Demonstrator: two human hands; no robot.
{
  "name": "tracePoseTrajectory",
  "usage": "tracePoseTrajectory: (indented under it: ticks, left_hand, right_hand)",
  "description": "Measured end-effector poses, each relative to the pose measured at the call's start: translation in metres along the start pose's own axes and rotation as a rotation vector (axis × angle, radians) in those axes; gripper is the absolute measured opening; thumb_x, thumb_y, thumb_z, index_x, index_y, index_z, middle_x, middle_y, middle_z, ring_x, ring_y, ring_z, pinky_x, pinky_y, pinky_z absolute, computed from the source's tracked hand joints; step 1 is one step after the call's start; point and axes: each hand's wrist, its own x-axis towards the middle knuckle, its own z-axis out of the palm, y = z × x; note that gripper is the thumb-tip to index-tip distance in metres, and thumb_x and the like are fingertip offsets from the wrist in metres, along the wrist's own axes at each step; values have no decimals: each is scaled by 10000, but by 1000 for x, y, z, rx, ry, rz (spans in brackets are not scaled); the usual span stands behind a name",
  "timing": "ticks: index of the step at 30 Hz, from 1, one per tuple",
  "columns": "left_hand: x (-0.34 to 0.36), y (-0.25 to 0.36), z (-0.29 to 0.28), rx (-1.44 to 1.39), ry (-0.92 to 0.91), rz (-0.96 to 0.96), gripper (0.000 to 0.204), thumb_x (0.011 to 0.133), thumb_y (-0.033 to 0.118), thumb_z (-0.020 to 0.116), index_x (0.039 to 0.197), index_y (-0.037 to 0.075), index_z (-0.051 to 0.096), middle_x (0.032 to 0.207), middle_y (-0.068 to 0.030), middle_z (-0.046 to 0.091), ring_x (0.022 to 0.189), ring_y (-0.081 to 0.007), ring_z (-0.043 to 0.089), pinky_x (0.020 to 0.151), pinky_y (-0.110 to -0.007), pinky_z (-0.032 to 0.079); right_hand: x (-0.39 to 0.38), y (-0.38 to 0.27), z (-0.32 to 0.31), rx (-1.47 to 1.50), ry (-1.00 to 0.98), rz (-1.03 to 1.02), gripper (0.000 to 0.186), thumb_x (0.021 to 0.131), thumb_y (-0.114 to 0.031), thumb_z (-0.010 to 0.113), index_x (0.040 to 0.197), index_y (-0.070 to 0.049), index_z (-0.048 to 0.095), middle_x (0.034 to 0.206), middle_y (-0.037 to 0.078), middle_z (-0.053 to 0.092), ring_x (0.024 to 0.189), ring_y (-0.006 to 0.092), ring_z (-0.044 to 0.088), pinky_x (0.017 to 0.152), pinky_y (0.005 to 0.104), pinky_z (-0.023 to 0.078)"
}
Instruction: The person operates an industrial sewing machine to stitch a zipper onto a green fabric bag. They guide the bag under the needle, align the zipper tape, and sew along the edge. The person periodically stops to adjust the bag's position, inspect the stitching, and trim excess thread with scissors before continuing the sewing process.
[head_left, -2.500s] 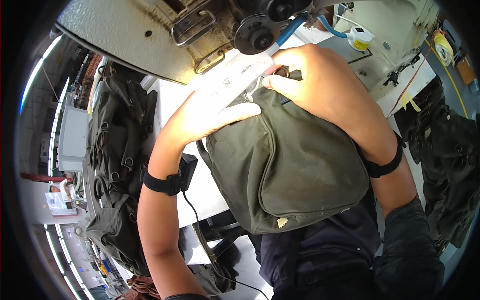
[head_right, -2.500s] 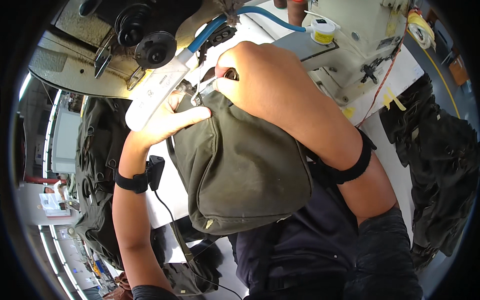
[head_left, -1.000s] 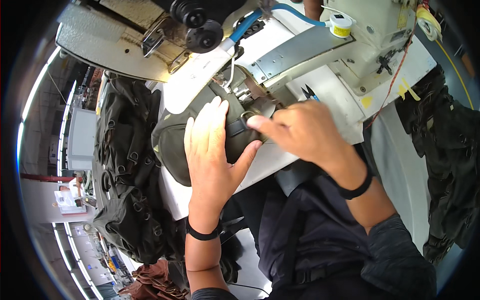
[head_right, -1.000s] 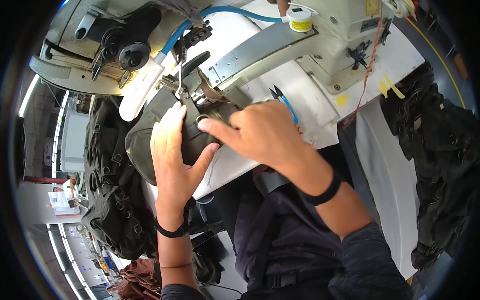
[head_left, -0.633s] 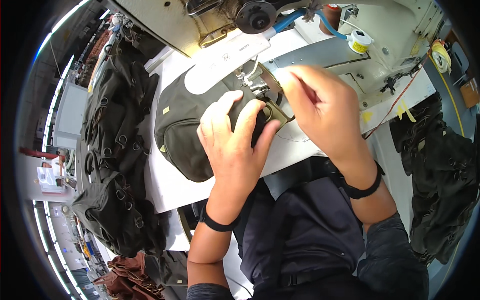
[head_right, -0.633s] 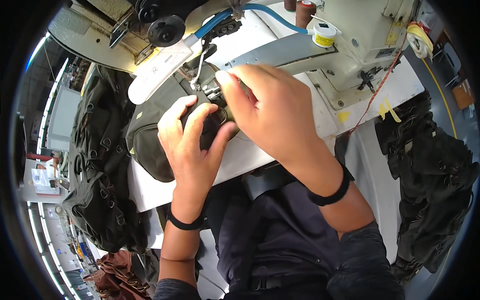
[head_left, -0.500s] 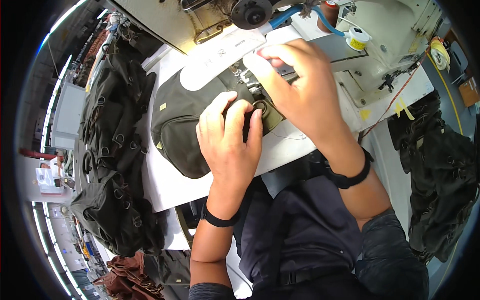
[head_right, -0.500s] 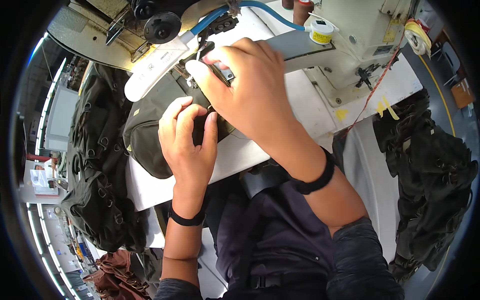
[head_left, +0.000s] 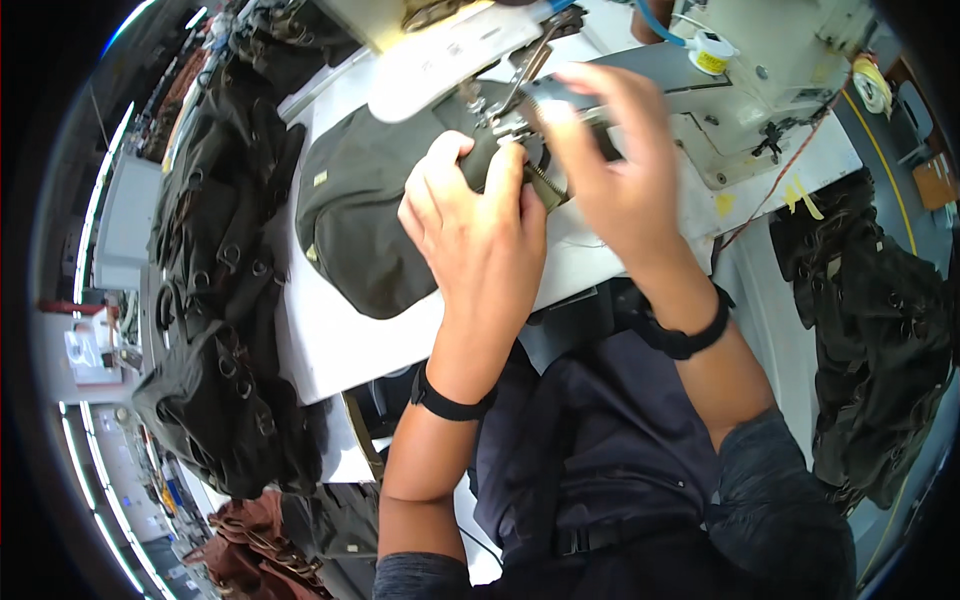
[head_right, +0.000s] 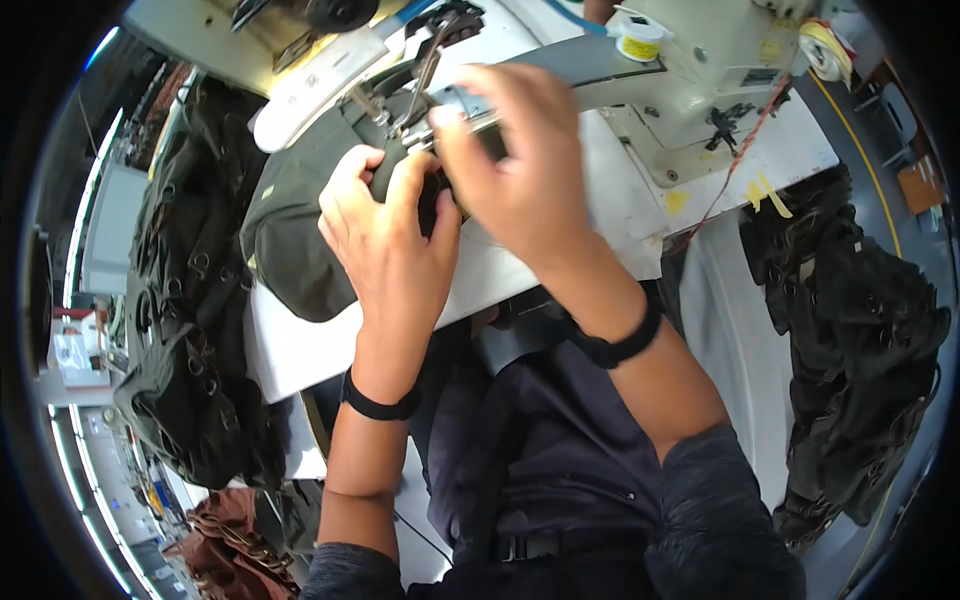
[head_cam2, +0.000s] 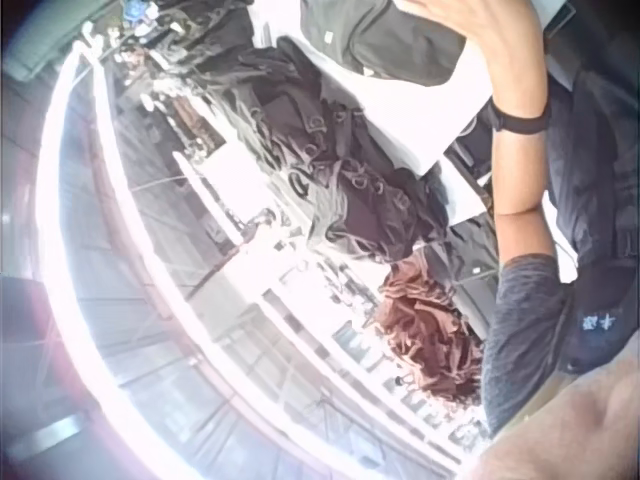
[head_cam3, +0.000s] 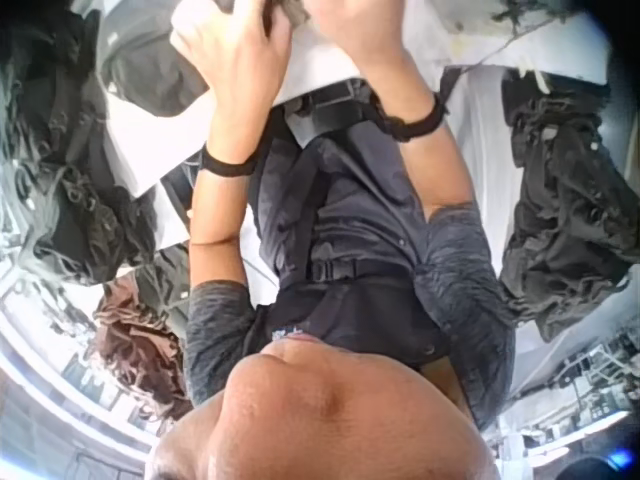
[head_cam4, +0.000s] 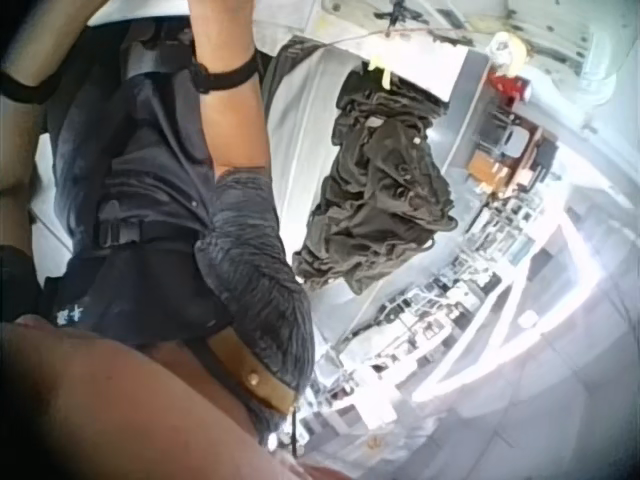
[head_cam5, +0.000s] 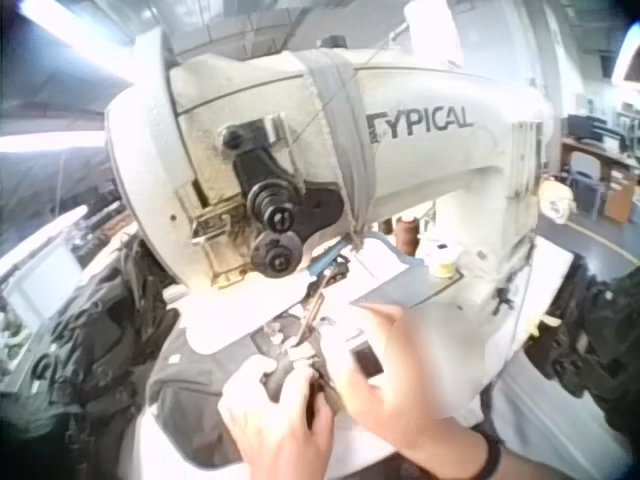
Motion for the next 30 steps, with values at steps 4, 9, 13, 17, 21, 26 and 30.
tracePoseTrajectory:
  ticks: [4, 9, 13, 17, 21, 26, 30]
  left_hand:
    - [2, -7, 0, -176, 119, 90, 300, 801, 46, 803, 1071, 73, 675, 1225, -172, 598, 1190, -356, 578, 995, -443, 475]
    - [-9, -30, -11, -316, 92, 137, 248, 851, -14, 820, 1028, 30, 652, 1145, -163, 706, 1081, -350, 681, 976, -419, 529]
    - [-15, -28, -13, -184, 56, 180, 324, 852, 43, 822, 1156, 52, 710, 1199, -128, 701, 1202, -333, 637, 1039, -436, 500]
    - [-13, -19, -20, 49, 45, 243, 410, 900, 94, 790, 1303, 93, 716, 1349, -96, 682, 1318, -326, 569, 1121, -446, 432]
    - [-16, -29, -15, -51, 19, 229, 429, 907, 82, 777, 1329, 86, 702, 1395, -119, 675, 1298, -324, 605, 1115, -435, 440]
    - [-18, -27, -21, -196, -54, 155, 431, 949, 55, 721, 1375, 28, 662, 1391, -172, 683, 1263, -337, 653, 1091, -427, 466]
    - [-8, -22, -37, -314, -155, 16, 388, 1004, 65, 662, 1384, -12, 640, 1376, -204, 680, 1243, -353, 662, 1079, -423, 476]
  right_hand:
    - [-39, -2, -52, 593, 42, 667, 231, 1008, -119, 684, 1203, 6, 697, 1125, 52, 718, 1078, 158, 661, 963, 347, 514]
    - [-51, 5, -27, 1047, -349, 914, 315, 1030, -108, 660, 1316, 21, 642, 1222, 78, 707, 1210, 162, 643, 1083, 308, 474]
    - [-61, 9, -4, 978, -356, 694, 224, 995, -130, 679, 1174, -7, 736, 1157, 93, 765, 1165, 165, 673, 1050, 331, 497]
    - [-61, 29, -4, 591, -516, 340, 314, 921, -144, 754, 1210, -27, 726, 1102, 100, 779, 1020, 194, 718, 953, 341, 545]
    - [-62, 18, -4, 843, -547, 593, 301, 943, -130, 768, 1216, -9, 731, 1075, 49, 768, 971, 122, 695, 926, 315, 546]
    - [-57, -10, -18, 976, -499, 863, 314, 991, -121, 736, 1240, 67, 705, 959, -6, 704, 934, 56, 645, 887, 264, 537]
    - [-49, -32, -20, 776, -432, 778, 398, 980, -198, 758, 1287, 51, 707, 940, -5, 723, 857, 30, 592, 718, 230, 501]
